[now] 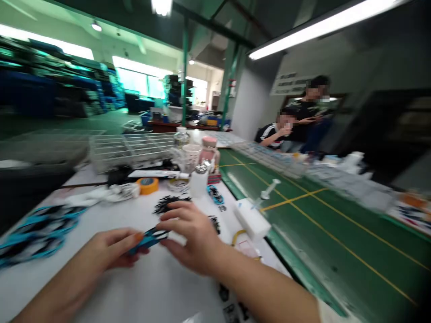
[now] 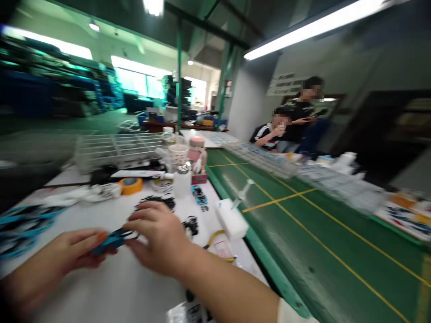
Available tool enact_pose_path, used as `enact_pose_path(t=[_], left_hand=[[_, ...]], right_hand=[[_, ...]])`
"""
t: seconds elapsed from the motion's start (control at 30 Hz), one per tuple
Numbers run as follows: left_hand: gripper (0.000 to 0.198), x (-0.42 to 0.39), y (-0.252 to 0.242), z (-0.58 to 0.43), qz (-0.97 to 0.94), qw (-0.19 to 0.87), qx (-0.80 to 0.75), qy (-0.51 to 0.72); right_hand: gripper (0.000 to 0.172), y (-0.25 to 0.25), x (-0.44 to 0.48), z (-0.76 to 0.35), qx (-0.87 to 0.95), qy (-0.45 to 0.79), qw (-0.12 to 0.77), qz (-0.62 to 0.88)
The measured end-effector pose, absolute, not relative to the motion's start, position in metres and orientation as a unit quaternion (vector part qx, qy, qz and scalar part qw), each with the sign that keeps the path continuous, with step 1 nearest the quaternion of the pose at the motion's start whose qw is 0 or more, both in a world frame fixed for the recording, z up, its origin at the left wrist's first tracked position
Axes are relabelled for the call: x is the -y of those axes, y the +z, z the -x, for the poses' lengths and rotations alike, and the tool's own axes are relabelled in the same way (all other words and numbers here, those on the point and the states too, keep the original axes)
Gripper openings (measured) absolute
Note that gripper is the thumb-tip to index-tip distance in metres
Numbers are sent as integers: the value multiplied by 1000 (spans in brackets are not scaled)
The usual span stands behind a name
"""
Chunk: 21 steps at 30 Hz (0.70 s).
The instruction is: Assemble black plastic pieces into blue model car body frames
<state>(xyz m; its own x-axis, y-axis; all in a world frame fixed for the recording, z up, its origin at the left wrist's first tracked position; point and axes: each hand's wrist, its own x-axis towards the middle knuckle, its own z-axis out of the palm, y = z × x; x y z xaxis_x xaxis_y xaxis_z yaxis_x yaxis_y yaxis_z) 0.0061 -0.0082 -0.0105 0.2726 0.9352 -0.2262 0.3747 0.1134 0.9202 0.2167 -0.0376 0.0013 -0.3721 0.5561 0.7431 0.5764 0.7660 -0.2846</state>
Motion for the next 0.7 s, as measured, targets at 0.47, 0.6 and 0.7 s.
enact_pose_path(t=[0.47,0.6,0.7], left_hand=[[38,14,2,-5,-604,576,-459,305],[39,14,3,-6,-600,583,-453,309],[39,14,3,-6,-591,590,-455,310]], right_hand=[[16,2,39,-218,836,-19,416,357],[16,-1,37,-217,839,-20,419,346],[17,0,36,-217,842,-20,425,332]])
